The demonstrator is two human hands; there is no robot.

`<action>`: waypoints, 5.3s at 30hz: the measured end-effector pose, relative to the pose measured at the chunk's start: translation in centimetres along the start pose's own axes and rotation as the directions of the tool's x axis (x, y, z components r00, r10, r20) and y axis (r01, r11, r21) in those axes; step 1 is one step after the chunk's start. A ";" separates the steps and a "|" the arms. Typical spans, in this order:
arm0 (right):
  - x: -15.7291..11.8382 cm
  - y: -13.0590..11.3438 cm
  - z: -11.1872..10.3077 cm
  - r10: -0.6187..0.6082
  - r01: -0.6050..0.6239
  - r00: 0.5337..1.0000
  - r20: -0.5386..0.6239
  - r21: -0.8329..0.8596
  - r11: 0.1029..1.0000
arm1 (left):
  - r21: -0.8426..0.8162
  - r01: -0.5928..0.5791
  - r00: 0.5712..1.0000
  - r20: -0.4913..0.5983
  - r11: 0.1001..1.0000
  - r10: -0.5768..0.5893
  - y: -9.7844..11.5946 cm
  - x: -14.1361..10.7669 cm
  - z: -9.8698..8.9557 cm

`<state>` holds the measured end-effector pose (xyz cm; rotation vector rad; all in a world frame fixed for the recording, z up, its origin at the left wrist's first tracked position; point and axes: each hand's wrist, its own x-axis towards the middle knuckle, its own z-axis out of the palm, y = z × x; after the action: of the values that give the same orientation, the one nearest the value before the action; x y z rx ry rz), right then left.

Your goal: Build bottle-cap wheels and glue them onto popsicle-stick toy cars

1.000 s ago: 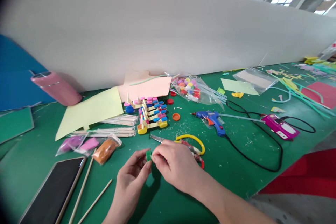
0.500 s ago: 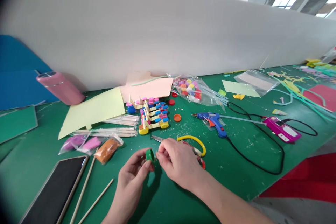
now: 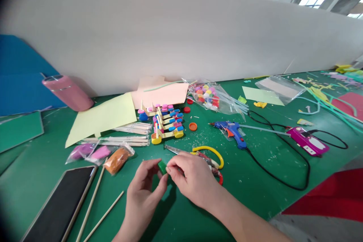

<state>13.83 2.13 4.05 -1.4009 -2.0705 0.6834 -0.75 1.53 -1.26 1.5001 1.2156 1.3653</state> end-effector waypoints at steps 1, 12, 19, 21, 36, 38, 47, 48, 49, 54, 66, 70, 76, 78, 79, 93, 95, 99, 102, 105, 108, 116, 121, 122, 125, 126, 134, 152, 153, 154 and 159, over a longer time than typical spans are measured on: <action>0.0 0.0 -0.1 0.001 -0.001 1.000 0.011 0.001 1.000 | 0.019 -0.017 1.000 0.007 1.000 0.016 -0.1 0.0 0.0; 0.2 -0.3 0.3 -0.017 0.017 1.000 -0.001 -0.053 0.998 | 0.172 -0.140 0.990 0.056 0.975 0.133 -0.9 -0.3 -0.2; 0.1 0.0 1.2 -0.024 0.018 0.997 -0.073 -0.074 0.997 | 0.291 -0.219 0.975 0.034 0.931 0.218 -0.2 -0.1 -0.1; 0.1 0.0 1.6 -0.030 0.022 0.994 -0.107 -0.076 0.997 | 0.308 -0.240 0.969 0.019 0.920 0.247 -0.1 0.0 -0.1; 0.8 -0.2 0.3 0.051 -0.055 0.998 0.032 0.131 0.990 | -0.057 0.143 0.990 0.012 0.988 -0.143 -0.1 -0.1 0.2; 0.8 -0.2 0.2 0.049 -0.054 0.997 0.053 0.109 0.993 | -0.014 0.098 0.995 0.010 0.995 -0.098 -0.4 -0.2 0.2; 0.8 -0.2 1.4 -0.073 0.072 0.997 0.005 -0.235 0.969 | 0.303 -0.021 0.998 -0.050 0.953 0.038 -0.9 -0.4 0.0; 0.8 -0.1 1.5 -0.087 0.084 0.996 0.001 -0.264 0.961 | 0.317 -0.015 0.998 -0.052 0.948 0.033 -0.9 -0.4 0.0; 0.7 -0.1 1.6 -0.099 0.095 0.995 0.000 -0.286 0.954 | 0.328 -0.010 0.998 -0.051 0.945 0.028 -0.8 -0.3 0.0; 0.7 -0.1 1.5 -0.113 0.109 0.994 0.005 -0.306 0.946 | 0.296 0.054 0.998 -0.051 0.954 -0.040 -0.5 -0.2 0.1; 0.5 0.1 0.8 -0.065 0.062 0.996 -0.056 -0.046 0.997 | -0.206 0.350 0.935 0.028 0.914 -0.352 0.5 0.1 -0.1; 0.3 0.2 0.9 -0.104 0.104 0.992 -0.077 0.005 0.995 | -0.154 0.283 0.957 -0.017 0.947 -0.288 0.2 0.2 0.1; 0.5 0.0 0.8 -0.052 0.053 0.998 -0.039 0.022 0.998 | 0.033 0.163 0.987 -0.013 0.986 -0.163 0.0 -0.1 0.0; 0.6 -0.2 0.6 -0.018 0.018 1.000 -0.001 0.036 0.999 | 0.116 0.104 0.995 -0.016 0.988 -0.103 0.1 -0.2 0.0; 0.7 -0.2 0.5 -0.007 0.007 1.000 0.019 0.036 0.999 | 0.151 0.078 0.997 -0.019 0.985 -0.076 0.1 -0.2 0.0; 0.9 0.0 0.8 -0.083 0.079 0.994 0.073 0.055 0.995 | -0.262 0.374 0.926 0.049 0.889 -0.375 0.6 -0.1 0.2; 0.8 0.2 0.9 -0.056 0.053 0.998 0.032 0.082 0.995 | -0.313 0.395 0.915 0.048 0.864 -0.401 0.9 0.0 0.1; 0.7 0.6 0.9 -0.004 0.008 0.999 -0.044 0.096 0.995 | -0.287 0.351 0.935 0.046 0.891 -0.353 0.8 0.1 0.0; 0.8 0.6 0.6 -0.026 0.027 1.000 -0.011 0.089 0.996 | -0.207 0.270 0.962 0.018 0.941 -0.272 0.2 0.1 0.0; 0.8 0.5 0.2 -0.043 0.039 0.998 0.049 0.076 0.996 | -0.102 0.161 0.987 -0.007 0.982 -0.163 -0.2 0.0 0.0; 0.8 0.4 -0.1 -0.036 0.032 0.996 0.082 0.053 0.998 | 0.012 0.057 0.998 0.004 0.998 -0.057 -0.6 -0.1 0.0; 0.8 0.2 -0.1 -0.117 0.120 0.990 0.085 -0.032 0.992 | 0.151 -0.066 0.998 0.027 0.986 0.063 -0.7 -0.2 -0.1; 0.6 0.2 1.0 -0.134 0.133 0.991 0.008 -0.177 0.975 | 0.172 -0.073 0.997 -0.012 0.982 0.076 -0.7 -0.1 -0.1; 0.6 0.2 1.2 -0.130 0.127 0.991 -0.005 -0.187 0.974 | 0.171 -0.072 0.997 -0.018 0.983 0.076 -0.8 -0.2 -0.1; 0.7 0.0 1.7 -0.095 0.085 0.994 -0.045 -0.180 0.980 | 0.148 -0.037 0.998 -0.038 0.988 0.043 -0.7 -0.2 -0.1; 0.8 0.0 1.8 -0.083 0.073 0.995 -0.054 -0.172 0.982 | 0.119 -0.007 0.999 -0.048 0.993 0.012 -0.6 -0.2 -0.1; 0.4 3.2 1.0 0.044 -0.062 0.993 -0.109 -0.174 0.983 | -0.465 0.412 0.893 0.035 0.784 -0.449 1.0 0.5 -0.3; -2.3 7.7 -1.9 0.354 -0.340 0.929 0.105 -0.130 0.931 | -0.391 0.140 0.920 -0.289 0.910 -0.266 -0.8 1.4 -0.3; -2.3 7.8 -2.2 0.350 -0.340 0.929 0.119 -0.098 0.935 | -0.397 0.133 0.917 -0.298 0.908 -0.265 -0.8 1.6 -0.4; -2.4 8.0 -2.5 0.343 -0.338 0.930 0.131 -0.063 0.939 | -0.405 0.131 0.916 -0.300 0.905 -0.267 -0.8 1.7 -0.5; -3.3 8.6 -3.0 0.305 -0.319 0.944 0.126 0.108 0.942 | -0.451 0.152 0.926 -0.245 0.879 -0.286 -0.6 1.7 -0.3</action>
<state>22.65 2.18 -0.09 -1.6686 -1.8608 1.0229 -1.19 3.29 -1.32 0.8372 1.1347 1.6166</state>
